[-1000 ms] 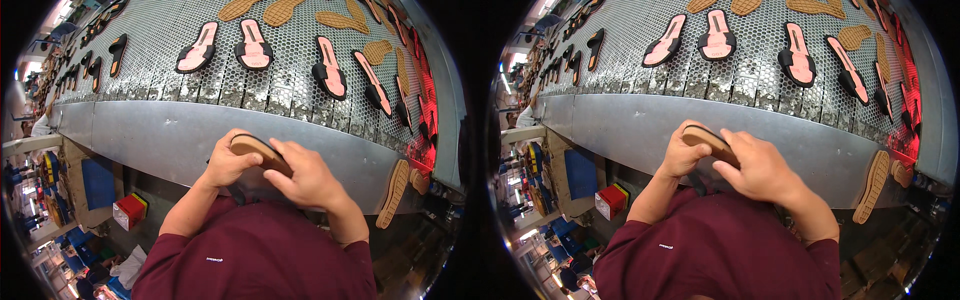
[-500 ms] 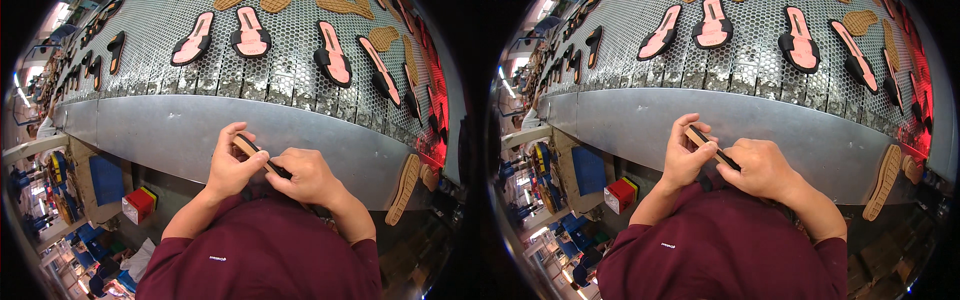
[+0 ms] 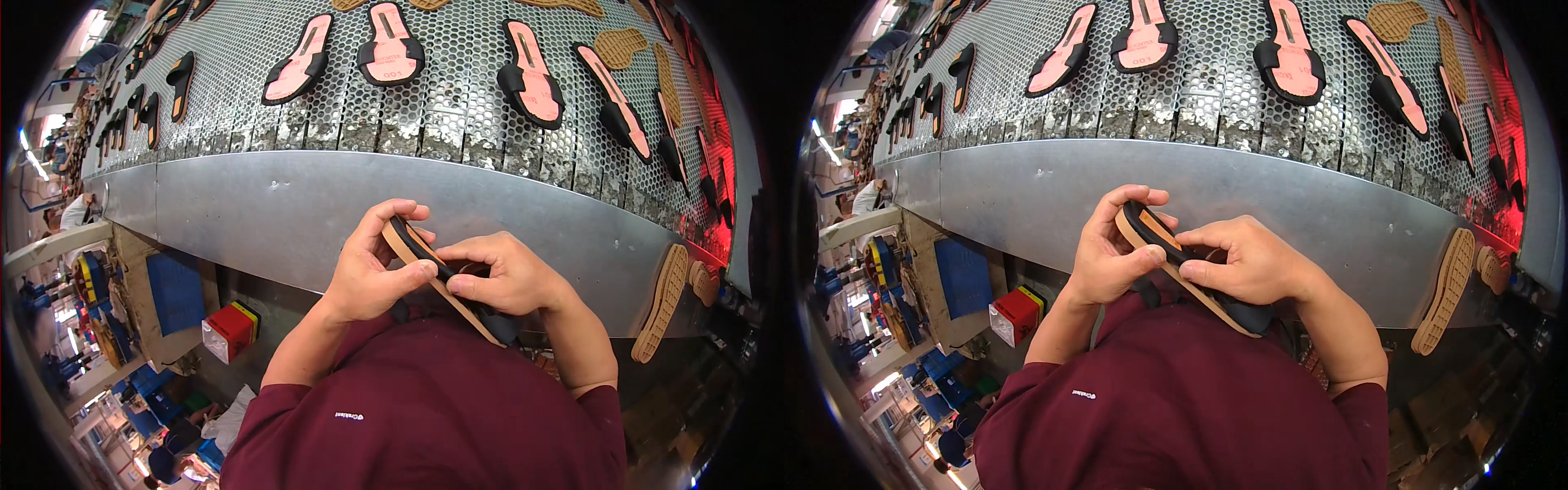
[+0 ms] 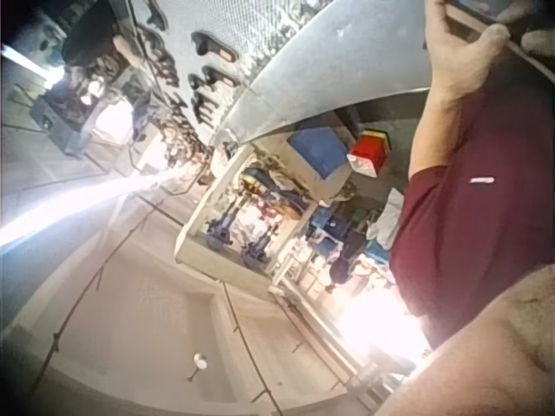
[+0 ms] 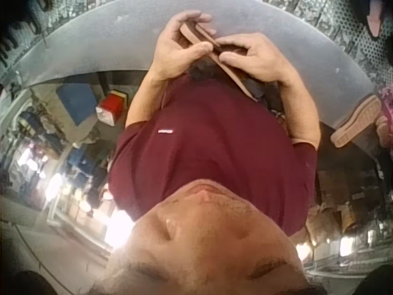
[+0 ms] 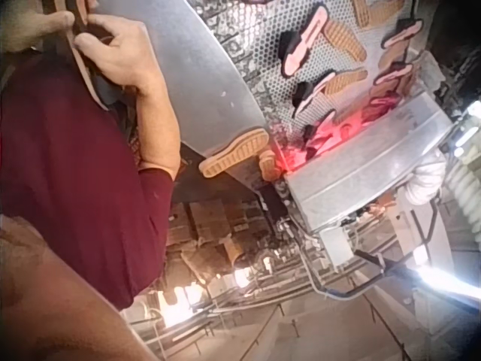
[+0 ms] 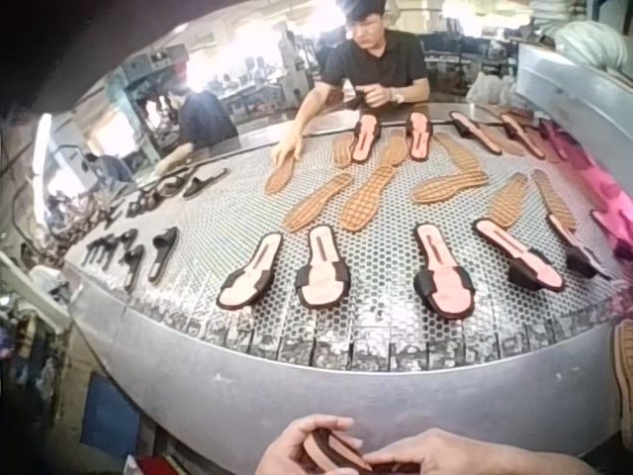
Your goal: Assembling sandals by attaching soles to uppers on a conveyor belt in a factory.
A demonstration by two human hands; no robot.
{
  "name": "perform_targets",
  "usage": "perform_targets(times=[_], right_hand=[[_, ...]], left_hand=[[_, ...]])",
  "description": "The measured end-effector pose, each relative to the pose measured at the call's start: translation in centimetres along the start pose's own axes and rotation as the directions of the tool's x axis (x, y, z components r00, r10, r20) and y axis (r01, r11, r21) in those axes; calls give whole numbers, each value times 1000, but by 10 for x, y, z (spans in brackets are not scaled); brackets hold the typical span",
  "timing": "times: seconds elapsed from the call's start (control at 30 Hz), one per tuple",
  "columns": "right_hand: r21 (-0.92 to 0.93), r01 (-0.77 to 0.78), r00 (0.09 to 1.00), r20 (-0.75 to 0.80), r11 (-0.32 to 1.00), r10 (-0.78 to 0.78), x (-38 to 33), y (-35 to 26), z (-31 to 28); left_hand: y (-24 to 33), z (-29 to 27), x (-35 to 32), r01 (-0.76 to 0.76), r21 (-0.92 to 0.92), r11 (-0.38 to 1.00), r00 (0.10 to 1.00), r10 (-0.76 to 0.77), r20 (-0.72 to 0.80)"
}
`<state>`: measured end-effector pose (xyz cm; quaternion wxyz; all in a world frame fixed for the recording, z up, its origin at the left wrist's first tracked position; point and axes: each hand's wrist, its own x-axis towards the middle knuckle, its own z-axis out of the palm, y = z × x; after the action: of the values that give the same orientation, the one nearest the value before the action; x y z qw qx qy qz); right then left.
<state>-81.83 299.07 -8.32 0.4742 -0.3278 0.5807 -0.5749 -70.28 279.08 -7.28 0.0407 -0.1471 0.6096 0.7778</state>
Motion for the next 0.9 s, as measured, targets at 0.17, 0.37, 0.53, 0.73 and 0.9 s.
perform_targets(times=[0.17,0.37,0.53,0.73,0.9], right_hand=[[-210,33,995,-90,977,-53,-3,-7,3],[-164,-55,957,-289,985,6,-8,1,3],[-95,-103,914,-402,990,57,-13,3,3],[-76,-108,889,-453,991,62,-18,6,-1],[-39,-168,892,-432,985,135,-23,8,-5]], left_hand=[[-2,3,1,10,10,1000,1000,-11,14],[1,12,-2,-44,-24,999,999,44,22],[1,22,-3,-28,-30,999,1000,27,-16],[-1,37,-6,-66,-59,996,996,62,-67],[-5,43,-3,-98,-85,992,991,89,-99]])
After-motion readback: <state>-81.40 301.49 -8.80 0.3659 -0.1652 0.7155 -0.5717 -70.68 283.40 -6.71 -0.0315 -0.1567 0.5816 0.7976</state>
